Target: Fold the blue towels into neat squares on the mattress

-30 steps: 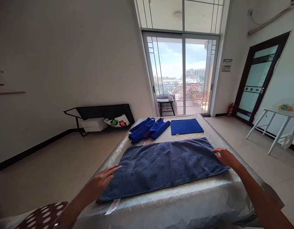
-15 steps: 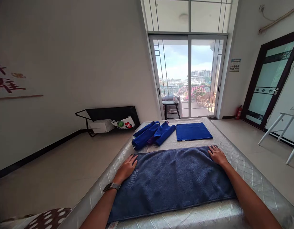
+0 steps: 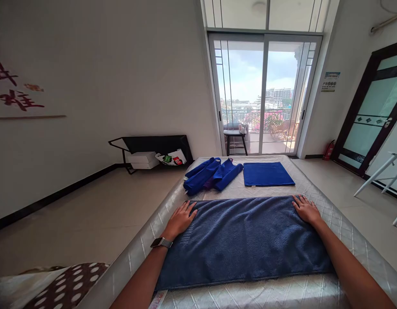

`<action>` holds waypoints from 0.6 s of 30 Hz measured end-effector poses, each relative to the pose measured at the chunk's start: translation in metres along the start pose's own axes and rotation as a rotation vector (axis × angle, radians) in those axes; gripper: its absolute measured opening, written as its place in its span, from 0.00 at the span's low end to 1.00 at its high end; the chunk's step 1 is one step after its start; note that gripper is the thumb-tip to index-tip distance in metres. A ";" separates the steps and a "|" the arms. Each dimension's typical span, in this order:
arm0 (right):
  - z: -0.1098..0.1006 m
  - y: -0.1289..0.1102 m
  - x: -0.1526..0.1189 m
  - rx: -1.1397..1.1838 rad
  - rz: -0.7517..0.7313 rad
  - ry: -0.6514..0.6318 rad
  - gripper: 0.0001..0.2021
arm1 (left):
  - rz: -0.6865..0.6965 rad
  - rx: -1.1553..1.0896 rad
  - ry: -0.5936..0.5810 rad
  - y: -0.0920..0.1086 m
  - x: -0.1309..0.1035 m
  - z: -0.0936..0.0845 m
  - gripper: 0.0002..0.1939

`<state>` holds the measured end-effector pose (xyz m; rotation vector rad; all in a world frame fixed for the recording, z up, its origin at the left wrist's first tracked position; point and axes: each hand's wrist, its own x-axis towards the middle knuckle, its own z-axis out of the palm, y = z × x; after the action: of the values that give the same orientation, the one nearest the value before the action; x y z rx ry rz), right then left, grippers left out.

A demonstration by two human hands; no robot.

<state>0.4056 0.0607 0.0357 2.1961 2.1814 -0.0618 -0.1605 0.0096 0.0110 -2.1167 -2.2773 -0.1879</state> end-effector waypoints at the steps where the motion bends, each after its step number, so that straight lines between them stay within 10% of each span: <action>1: -0.003 -0.002 -0.001 -0.012 0.013 -0.011 0.29 | -0.008 0.003 -0.008 0.001 0.000 0.001 0.30; 7: -0.031 -0.060 -0.007 -0.034 0.041 0.117 0.27 | -0.049 0.014 -0.065 0.003 0.004 0.002 0.35; 18: -0.019 -0.316 -0.031 0.311 -0.644 0.052 0.27 | -0.041 0.030 -0.059 0.002 0.000 0.001 0.33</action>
<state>0.0895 0.0335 0.0550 1.5095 2.9808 -0.3895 -0.1581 0.0097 0.0104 -2.0901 -2.3413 -0.0919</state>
